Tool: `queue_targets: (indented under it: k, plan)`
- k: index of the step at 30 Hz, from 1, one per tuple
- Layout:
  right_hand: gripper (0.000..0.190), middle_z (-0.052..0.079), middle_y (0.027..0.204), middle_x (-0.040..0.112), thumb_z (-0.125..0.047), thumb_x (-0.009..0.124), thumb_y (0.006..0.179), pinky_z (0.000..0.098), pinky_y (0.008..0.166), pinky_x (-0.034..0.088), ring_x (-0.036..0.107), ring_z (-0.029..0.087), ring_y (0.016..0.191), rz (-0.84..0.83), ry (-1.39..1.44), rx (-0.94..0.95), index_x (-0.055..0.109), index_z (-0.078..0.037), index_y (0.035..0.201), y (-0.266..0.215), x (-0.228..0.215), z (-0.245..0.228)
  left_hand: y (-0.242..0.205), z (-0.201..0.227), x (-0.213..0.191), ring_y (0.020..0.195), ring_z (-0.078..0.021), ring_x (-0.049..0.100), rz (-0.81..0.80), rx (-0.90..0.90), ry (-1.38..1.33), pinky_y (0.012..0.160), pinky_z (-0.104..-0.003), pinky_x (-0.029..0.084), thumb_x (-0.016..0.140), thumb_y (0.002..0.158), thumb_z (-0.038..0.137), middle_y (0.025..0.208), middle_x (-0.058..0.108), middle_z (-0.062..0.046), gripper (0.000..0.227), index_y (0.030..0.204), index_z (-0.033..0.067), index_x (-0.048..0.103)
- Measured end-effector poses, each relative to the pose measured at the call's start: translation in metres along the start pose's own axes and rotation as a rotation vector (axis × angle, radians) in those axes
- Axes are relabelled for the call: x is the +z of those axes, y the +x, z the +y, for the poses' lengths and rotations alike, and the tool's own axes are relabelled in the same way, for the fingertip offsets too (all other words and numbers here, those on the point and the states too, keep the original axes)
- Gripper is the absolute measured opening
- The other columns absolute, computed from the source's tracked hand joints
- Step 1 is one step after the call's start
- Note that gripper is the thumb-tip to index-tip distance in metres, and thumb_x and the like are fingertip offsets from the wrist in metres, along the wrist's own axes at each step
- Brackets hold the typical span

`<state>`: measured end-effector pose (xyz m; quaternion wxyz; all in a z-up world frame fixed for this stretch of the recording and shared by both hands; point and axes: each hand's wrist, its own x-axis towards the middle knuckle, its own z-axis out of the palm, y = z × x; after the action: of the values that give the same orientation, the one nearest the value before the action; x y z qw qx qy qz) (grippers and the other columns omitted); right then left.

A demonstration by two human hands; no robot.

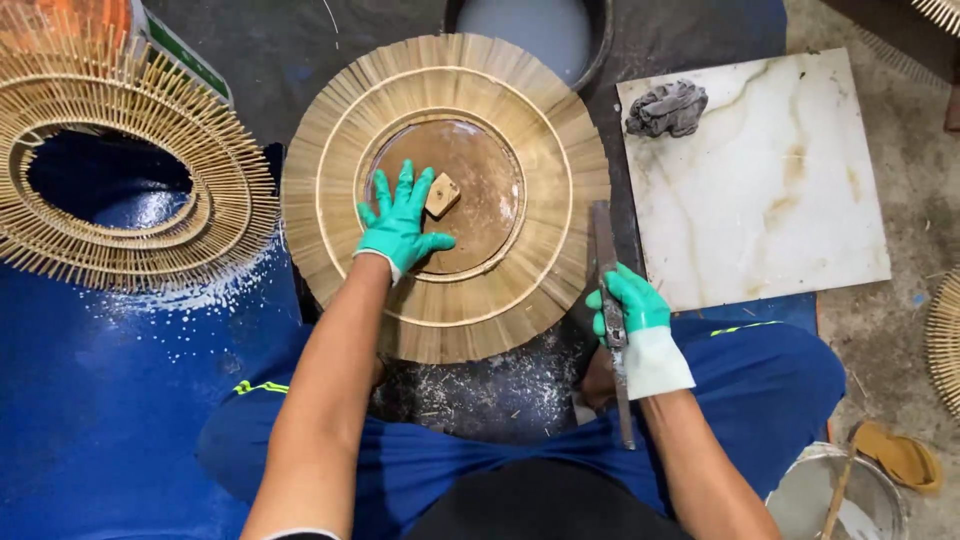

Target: Scraping and applying finishing liquid to circular bamboo furniture frames.

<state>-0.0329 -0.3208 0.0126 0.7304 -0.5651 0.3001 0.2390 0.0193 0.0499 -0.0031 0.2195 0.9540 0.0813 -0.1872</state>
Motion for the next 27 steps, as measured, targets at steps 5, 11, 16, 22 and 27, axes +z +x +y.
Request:
queue_targets:
  k: [5, 11, 16, 22, 27]
  plan:
    - [0.038, 0.01, 0.081, 0.069, -0.027, 0.065, 0.1, 0.0277, 0.036, 0.041, 0.057, 0.016, 0.047, 0.02, 0.028, -0.226, 0.06, -0.006, 0.131, -0.028, -0.02, -0.03, 0.025, -0.036, 0.045, 0.158, -0.0453, 0.0, 0.052, 0.056, 0.003, 0.121, -0.068, 0.014, 0.082, 0.065, 0.054, 0.175, 0.003, -0.01, 0.123, 0.166, 0.0291, 0.016]
    - [0.048, 0.015, 0.103, 0.071, -0.035, 0.066, 0.107, 0.0345, 0.065, 0.06, 0.071, 0.022, 0.074, -0.219, 0.224, -0.61, 0.053, 0.0, 0.138, -0.094, -0.024, -0.098, -0.003, 0.025, 0.031, 0.152, -0.0533, 0.002, 0.035, -0.17, 0.029, 0.122, -0.062, 0.006, 0.082, 0.074, 0.066, 0.169, 0.0, -0.018, 0.128, 0.163, 0.009, 0.01]
    - [0.047, 0.015, 0.114, 0.077, -0.034, 0.062, 0.103, 0.0319, 0.085, 0.06, 0.077, 0.021, 0.097, -0.231, -0.394, -0.375, 0.068, 0.005, 0.127, -0.078, -0.025, -0.083, 0.019, 0.014, 0.049, 0.156, -0.0509, 0.004, 0.049, -0.169, 0.078, 0.124, -0.063, 0.009, 0.081, 0.069, 0.062, 0.173, 0.001, -0.013, 0.129, 0.165, 0.0156, 0.01]
    - [0.033, 0.015, 0.109, 0.077, -0.019, 0.063, 0.1, 0.0319, 0.087, 0.06, 0.076, 0.021, 0.092, -0.11, -0.271, -0.35, 0.069, 0.002, 0.126, -0.077, 0.016, -0.05, -0.008, 0.059, 0.018, 0.154, -0.0559, -0.002, -0.081, -0.382, -0.018, 0.115, -0.074, 0.023, 0.083, 0.073, 0.059, 0.173, -0.007, -0.009, 0.134, 0.165, 0.0127, -0.001]
    - [0.03, 0.016, 0.11, 0.079, -0.006, 0.06, 0.094, 0.0309, 0.1, 0.057, 0.078, 0.02, 0.106, -0.398, 0.133, -0.167, 0.066, 0.006, 0.121, -0.057, 0.018, -0.032, 0.004, 0.039, 0.023, 0.154, -0.0521, -0.008, -0.026, -0.247, 0.016, 0.115, -0.075, 0.019, 0.084, 0.071, 0.06, 0.173, -0.01, -0.007, 0.136, 0.165, 0.0133, -0.003]
